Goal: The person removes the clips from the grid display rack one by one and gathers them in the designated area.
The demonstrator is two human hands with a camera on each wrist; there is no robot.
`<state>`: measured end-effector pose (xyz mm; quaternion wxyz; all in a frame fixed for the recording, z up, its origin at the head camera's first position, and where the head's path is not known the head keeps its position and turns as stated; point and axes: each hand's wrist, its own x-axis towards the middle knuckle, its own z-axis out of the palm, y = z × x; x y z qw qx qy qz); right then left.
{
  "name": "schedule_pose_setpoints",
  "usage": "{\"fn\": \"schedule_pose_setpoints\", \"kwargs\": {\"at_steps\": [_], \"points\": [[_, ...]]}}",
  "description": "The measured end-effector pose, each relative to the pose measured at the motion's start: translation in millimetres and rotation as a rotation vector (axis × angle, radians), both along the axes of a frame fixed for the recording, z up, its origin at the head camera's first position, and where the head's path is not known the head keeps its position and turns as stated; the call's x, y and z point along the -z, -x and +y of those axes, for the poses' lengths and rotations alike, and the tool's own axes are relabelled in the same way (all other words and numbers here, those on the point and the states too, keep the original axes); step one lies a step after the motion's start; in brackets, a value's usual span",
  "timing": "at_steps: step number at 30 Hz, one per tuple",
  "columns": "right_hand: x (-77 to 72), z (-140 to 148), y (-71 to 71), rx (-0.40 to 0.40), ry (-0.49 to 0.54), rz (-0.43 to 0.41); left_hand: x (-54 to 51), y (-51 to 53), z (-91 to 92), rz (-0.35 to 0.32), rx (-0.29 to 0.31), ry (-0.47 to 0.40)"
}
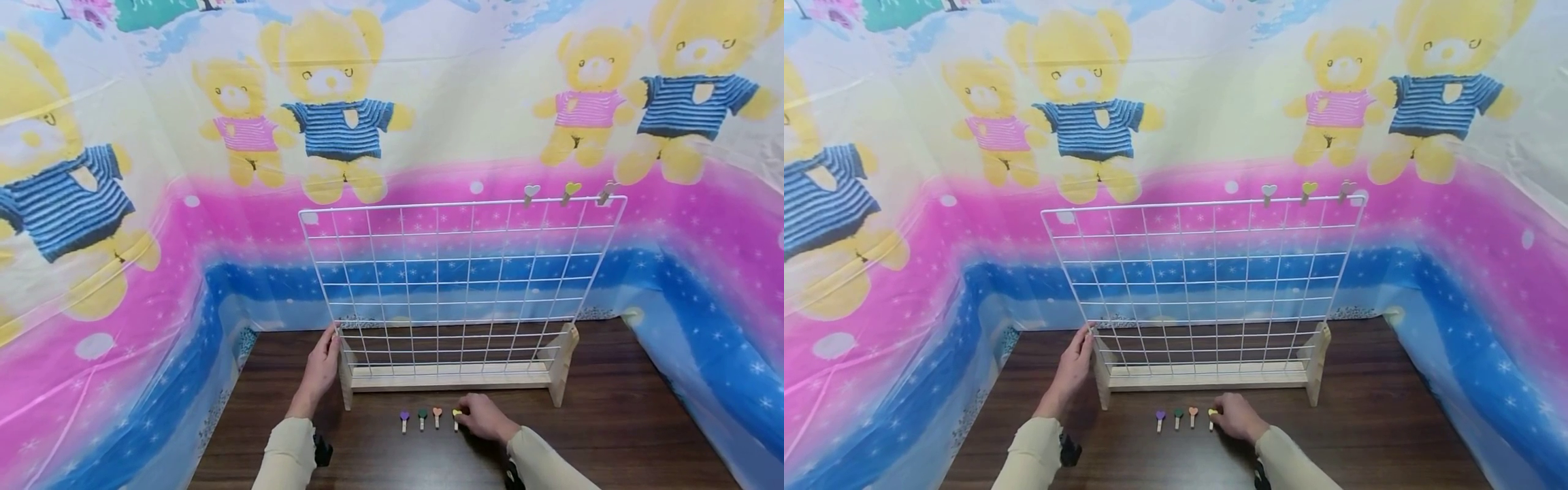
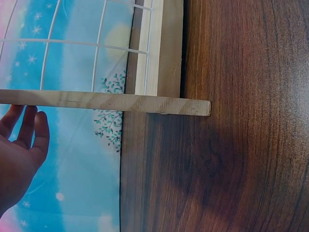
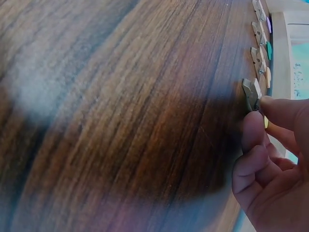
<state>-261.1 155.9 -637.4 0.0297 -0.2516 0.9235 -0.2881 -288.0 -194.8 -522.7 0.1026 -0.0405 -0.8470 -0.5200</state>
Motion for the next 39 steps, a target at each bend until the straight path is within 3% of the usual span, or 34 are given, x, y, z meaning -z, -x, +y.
{"fn": "schedule_pose_setpoints", "kwargs": {"at_steps": [28, 33, 39], "points": [[-6.0, -1, 2.0, 0.053, -0.025, -0.062, 0.4, -2.3, 0.7, -0.018, 0.010, 0.003], [-18.1, 7, 4.7, 0.055, -0.038, -0.051, 1.6, -1.2, 0.5, -0.014, 0.004, 0.006], [-48.1, 18, 11.0, 0.036, -0.046, 0.094, 2.3, 0.7, 0.7, -0.008, -0.010, -0.006]]}}
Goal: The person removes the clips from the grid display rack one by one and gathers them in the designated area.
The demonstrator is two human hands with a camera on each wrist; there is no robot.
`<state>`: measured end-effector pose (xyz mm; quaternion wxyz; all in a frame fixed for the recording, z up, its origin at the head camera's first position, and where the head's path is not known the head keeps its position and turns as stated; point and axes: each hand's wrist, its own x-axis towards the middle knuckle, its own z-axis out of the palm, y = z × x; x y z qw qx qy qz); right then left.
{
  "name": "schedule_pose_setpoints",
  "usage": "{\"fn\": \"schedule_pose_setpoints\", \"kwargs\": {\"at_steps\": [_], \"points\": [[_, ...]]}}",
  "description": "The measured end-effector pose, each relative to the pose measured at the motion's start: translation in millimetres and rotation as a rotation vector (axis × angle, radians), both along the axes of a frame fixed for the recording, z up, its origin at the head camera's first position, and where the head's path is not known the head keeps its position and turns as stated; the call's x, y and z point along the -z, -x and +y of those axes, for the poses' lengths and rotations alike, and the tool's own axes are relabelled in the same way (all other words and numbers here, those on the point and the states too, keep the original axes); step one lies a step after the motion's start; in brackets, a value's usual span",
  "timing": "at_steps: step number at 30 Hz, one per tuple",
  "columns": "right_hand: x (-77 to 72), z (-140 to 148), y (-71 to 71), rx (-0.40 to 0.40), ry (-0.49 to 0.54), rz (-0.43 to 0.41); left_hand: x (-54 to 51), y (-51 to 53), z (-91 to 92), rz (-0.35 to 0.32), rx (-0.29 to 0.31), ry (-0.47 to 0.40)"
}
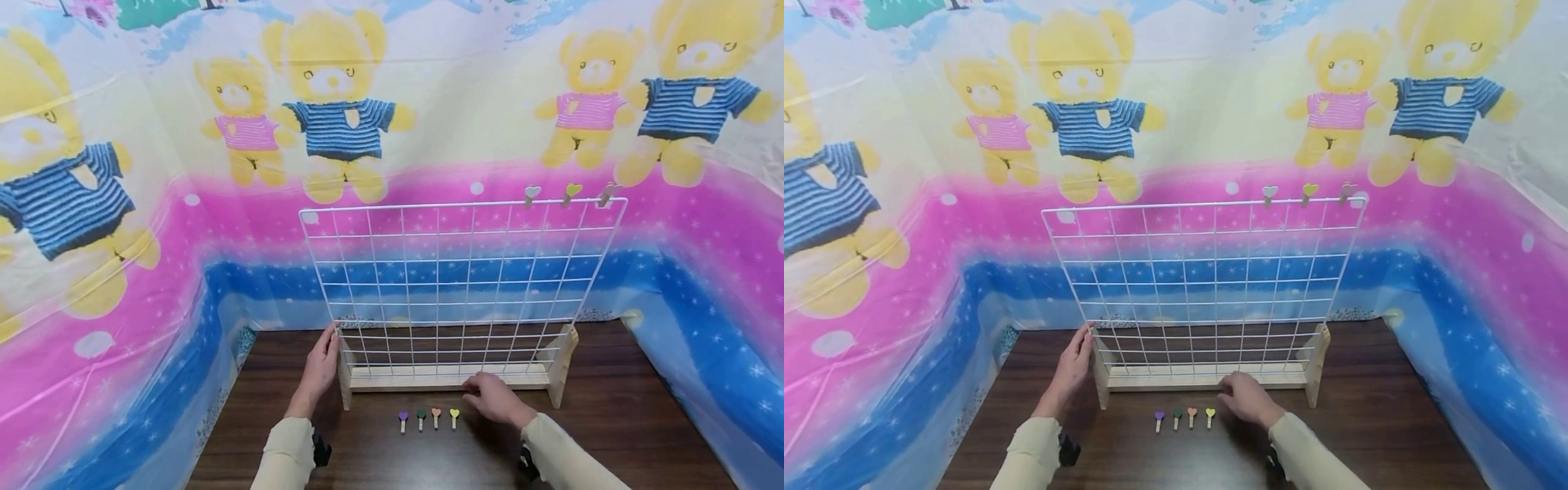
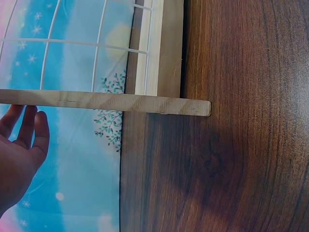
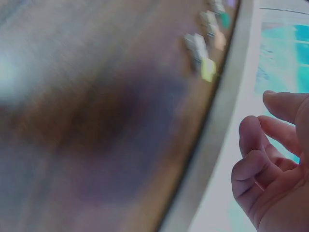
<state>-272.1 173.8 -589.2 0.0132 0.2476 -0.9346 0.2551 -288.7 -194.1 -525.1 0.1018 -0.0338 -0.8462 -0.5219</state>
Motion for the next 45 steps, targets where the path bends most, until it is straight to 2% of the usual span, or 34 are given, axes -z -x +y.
{"fn": "schedule_pose_setpoints", "kwargs": {"at_steps": [10, 20, 25, 31, 45], "points": [[-69.3, 20, 1.1, 0.004, -0.005, 0.186, -1.9, -1.1, -1.2, -0.028, -0.001, -0.005], [-147.9, 35, -7.0, -0.004, 0.019, 0.243, -3.1, -1.1, -1.9, -0.026, 0.005, -0.007], [-181.2, 39, -9.6, 0.003, 0.060, 0.287, -1.8, -0.7, -3.1, -0.025, 0.000, 0.004], [-217.9, 46, -11.8, 0.042, 0.085, 0.351, -1.2, -0.4, -3.4, -0.015, 0.016, -0.004], [-290.9, 59, -10.1, 0.094, 0.156, 0.580, -1.0, 0.3, -2.2, -0.026, 0.021, -0.005]]}}
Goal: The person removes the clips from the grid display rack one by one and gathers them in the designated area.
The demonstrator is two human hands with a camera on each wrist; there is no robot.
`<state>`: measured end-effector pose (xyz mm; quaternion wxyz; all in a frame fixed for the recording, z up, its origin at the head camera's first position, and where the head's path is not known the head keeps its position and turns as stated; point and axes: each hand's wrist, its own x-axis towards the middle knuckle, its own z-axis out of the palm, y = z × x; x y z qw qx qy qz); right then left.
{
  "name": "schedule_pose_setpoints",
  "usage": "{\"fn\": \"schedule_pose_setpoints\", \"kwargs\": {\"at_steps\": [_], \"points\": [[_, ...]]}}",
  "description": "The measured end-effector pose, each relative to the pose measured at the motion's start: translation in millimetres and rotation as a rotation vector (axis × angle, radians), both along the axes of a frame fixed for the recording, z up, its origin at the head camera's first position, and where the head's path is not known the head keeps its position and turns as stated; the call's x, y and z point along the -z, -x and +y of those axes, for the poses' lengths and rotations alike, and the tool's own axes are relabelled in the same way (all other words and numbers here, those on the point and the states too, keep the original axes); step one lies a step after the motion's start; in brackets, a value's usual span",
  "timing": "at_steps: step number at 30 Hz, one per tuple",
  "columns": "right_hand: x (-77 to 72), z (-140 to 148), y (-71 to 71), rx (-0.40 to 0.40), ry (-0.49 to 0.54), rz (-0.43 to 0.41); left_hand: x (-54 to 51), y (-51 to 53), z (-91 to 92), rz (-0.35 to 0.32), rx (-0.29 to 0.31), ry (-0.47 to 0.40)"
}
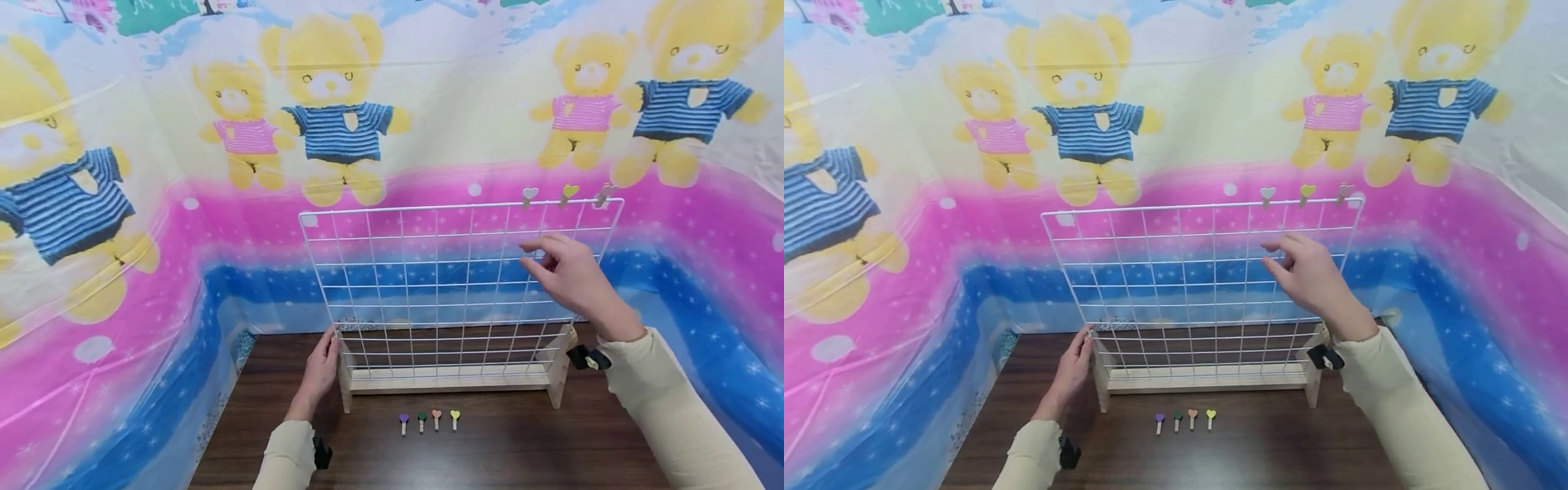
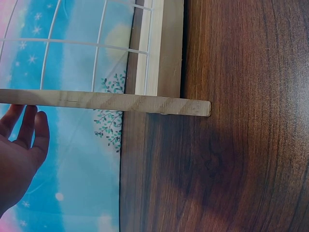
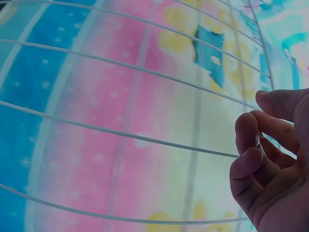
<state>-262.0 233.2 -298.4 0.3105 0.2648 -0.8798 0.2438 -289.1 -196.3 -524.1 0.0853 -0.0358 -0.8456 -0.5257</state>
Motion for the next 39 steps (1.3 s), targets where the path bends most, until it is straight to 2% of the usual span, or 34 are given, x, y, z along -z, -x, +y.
{"fn": "schedule_pose_setpoints", "kwargs": {"at_steps": [5, 10, 17, 24, 27, 34, 39], "points": [[-24.4, -2, 2.0, 0.011, 0.017, 0.033, 0.3, 0.1, 0.9, 0.014, -0.006, 0.002], [-40.9, -6, 2.9, 0.016, 0.063, 0.084, 0.8, 0.2, 1.4, 0.015, -0.003, -0.003], [-56.0, -13, 3.5, 0.030, 0.144, 0.166, 1.2, 0.5, 1.1, 0.027, -0.005, 0.008], [-66.4, -20, 4.7, 0.011, 0.194, 0.195, 0.4, 0.4, 0.3, 0.036, -0.007, 0.010], [-69.6, -22, 6.6, 0.021, 0.201, 0.170, 1.1, 0.4, 0.5, 0.041, -0.010, 0.011], [-68.1, -25, 12.3, 0.053, 0.235, 0.016, 2.3, 0.2, -0.5, 0.010, -0.006, -0.010], [-67.0, -25, 14.9, 0.077, 0.252, -0.049, 1.1, 0.7, -0.4, 0.016, 0.001, -0.003]]}}
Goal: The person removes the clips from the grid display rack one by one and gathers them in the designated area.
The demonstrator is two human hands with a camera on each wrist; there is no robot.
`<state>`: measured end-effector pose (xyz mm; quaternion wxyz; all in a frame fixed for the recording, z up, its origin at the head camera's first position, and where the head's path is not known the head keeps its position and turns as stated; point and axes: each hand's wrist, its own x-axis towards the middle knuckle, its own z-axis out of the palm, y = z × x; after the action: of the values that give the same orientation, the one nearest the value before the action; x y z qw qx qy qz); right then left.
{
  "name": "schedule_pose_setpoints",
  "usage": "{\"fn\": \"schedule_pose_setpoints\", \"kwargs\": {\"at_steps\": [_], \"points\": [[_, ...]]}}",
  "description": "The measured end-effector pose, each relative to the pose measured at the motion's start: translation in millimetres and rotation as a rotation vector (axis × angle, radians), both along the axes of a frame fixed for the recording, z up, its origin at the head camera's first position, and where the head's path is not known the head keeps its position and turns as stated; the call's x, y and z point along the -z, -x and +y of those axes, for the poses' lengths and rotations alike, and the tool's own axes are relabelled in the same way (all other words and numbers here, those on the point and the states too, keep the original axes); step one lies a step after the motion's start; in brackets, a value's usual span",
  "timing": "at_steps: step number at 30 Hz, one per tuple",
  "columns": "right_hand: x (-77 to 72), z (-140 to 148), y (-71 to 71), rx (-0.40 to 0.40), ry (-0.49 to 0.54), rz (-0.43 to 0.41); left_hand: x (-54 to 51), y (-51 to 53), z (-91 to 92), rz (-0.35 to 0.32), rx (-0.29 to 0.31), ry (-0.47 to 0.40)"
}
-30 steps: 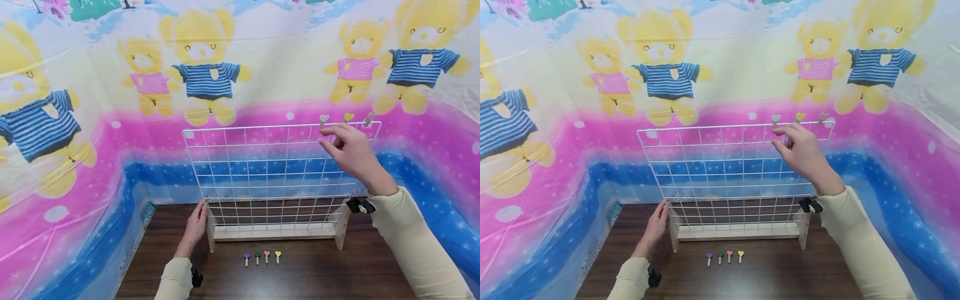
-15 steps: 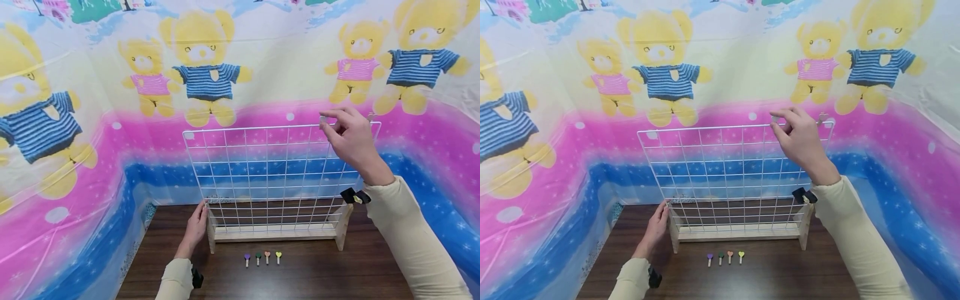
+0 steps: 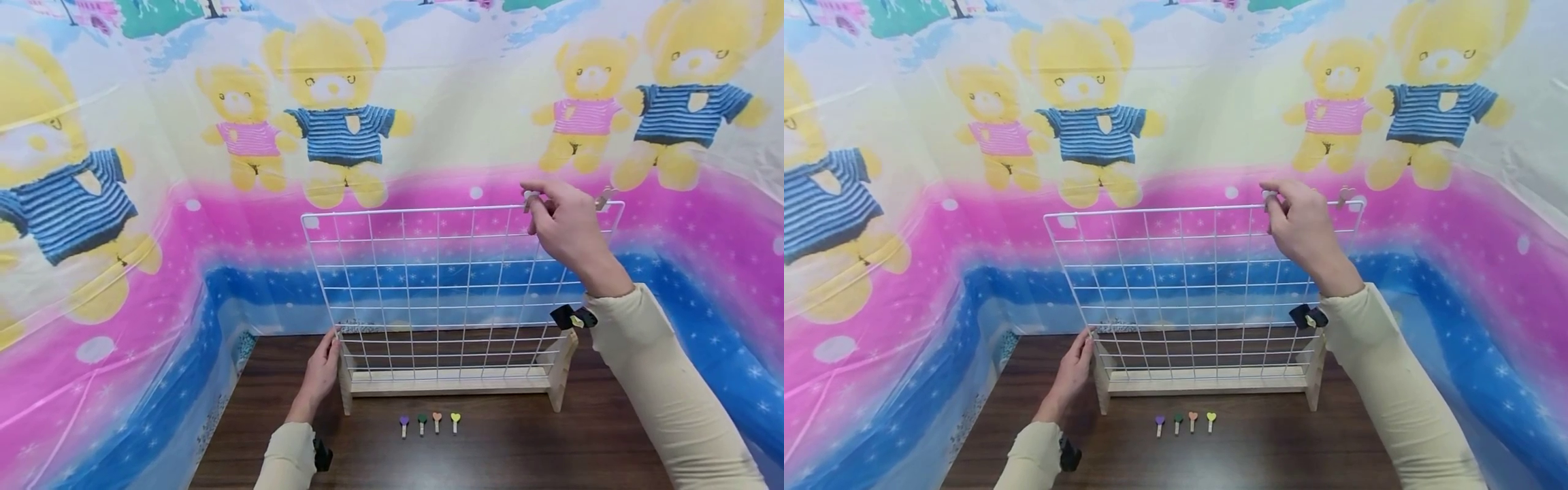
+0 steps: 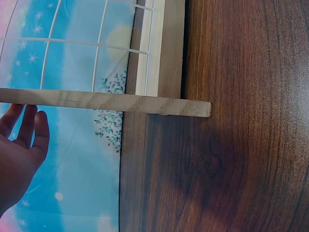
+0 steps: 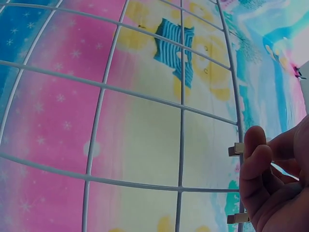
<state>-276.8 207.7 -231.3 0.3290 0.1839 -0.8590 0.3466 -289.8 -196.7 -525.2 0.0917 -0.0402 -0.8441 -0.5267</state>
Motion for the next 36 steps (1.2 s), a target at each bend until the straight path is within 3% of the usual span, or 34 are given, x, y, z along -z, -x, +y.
{"fn": "schedule_pose_setpoints", "kwargs": {"at_steps": [13, 26, 36], "points": [[0.2, 1, -0.7, 0.040, 0.009, -0.036, -0.1, 0.1, -1.0, 0.001, 0.001, 0.008], [-2.9, 0, -5.8, 0.010, 0.057, 0.053, 0.9, 0.7, 0.7, -0.002, -0.006, 0.000], [12.1, 3, -15.6, -0.058, -0.042, 0.072, 0.3, -0.2, 1.5, 0.008, -0.007, 0.004]]}}
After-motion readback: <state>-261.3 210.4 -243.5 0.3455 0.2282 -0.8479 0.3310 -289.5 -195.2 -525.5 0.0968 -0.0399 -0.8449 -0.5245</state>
